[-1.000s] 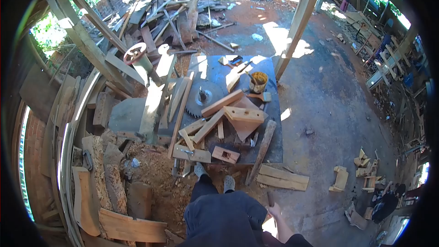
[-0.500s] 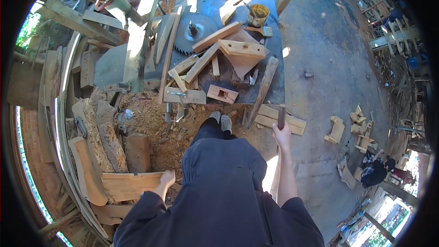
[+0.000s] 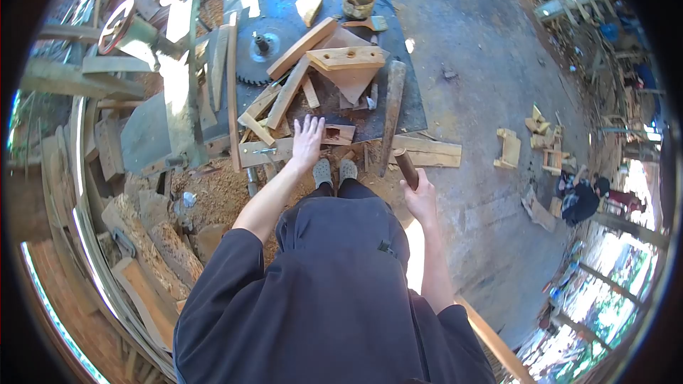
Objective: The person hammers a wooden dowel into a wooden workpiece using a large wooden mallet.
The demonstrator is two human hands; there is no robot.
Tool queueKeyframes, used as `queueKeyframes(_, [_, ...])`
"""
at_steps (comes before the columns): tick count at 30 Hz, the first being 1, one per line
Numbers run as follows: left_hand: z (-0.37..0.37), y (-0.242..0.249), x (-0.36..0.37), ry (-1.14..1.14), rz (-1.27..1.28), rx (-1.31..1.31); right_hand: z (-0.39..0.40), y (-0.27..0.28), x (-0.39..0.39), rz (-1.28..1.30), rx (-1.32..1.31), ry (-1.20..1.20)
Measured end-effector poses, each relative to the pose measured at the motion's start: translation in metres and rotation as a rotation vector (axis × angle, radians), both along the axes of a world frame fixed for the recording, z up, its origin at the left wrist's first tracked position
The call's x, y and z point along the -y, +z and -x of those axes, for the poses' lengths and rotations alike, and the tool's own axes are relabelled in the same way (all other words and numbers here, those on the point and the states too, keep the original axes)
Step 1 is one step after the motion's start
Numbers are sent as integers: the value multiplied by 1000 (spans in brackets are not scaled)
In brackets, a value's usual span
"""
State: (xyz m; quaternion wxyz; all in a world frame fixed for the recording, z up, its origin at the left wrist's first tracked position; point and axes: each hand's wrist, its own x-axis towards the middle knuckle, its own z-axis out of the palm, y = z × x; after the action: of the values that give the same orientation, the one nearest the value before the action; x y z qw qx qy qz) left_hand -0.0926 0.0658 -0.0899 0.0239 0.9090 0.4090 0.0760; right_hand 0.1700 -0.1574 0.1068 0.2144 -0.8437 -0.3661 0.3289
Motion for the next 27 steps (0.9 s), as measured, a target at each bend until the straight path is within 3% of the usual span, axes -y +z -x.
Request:
queueKeyframes(1, [3,-18,-7,-22,-19,-50,1,-4,11,-58,43,-25])
queueKeyframes(2, [3,1,-14,-53,192,-103,2,-5,19,-118,85,-49])
queueKeyframes(3, [0,21,-19,-77,188,-102,3,-6,28,-121,89,-73])
queueKeyframes(5, [-2,49,-16,8,636,182,4,-5,44,-123,110,-184])
queueKeyframes(6, [-6,50,-8,70,656,422,3,-7,49,-126,114,-200])
queueKeyframes(7, [-13,49,-8,55,658,419,2,-10,55,-159,132,-240])
queueKeyframes(9, [-25,48,-8,642,1836,1081,1,-19,63,-193,152,-277])
queueKeyframes(10, [-26,53,-8,667,2026,1221,1,-21,62,-161,134,-339])
queueKeyframes(12, [-33,62,-1,672,2081,1364,1,-27,57,-134,114,-396])
queueKeyframes(14, [-43,81,4,707,2186,1573,5,-27,39,-296,213,-370])
queueKeyframes(15, [-47,90,6,709,2177,1585,9,-25,27,-299,210,-361])
queueKeyframes(17, [-54,108,12,584,2251,1573,31,-1,-8,-625,89,-510])
queueKeyframes(18, [-59,119,15,566,2218,1536,36,-9,-15,-664,95,-458])
queueKeyframes(19, [-66,134,21,570,2216,1535,36,-2,-26,-663,92,-459])
queueKeyframes(21, [-76,157,27,620,2111,1362,31,20,-54,-184,184,102])
queueKeyframes(23, [-70,148,23,574,2077,1305,35,26,-61,-180,161,84])
queueKeyframes(25, [-67,145,16,566,2089,1328,45,33,-60,-665,149,-176])
queueKeyframes(27, [-61,146,18,548,2104,1337,44,14,-54,-753,146,-209])
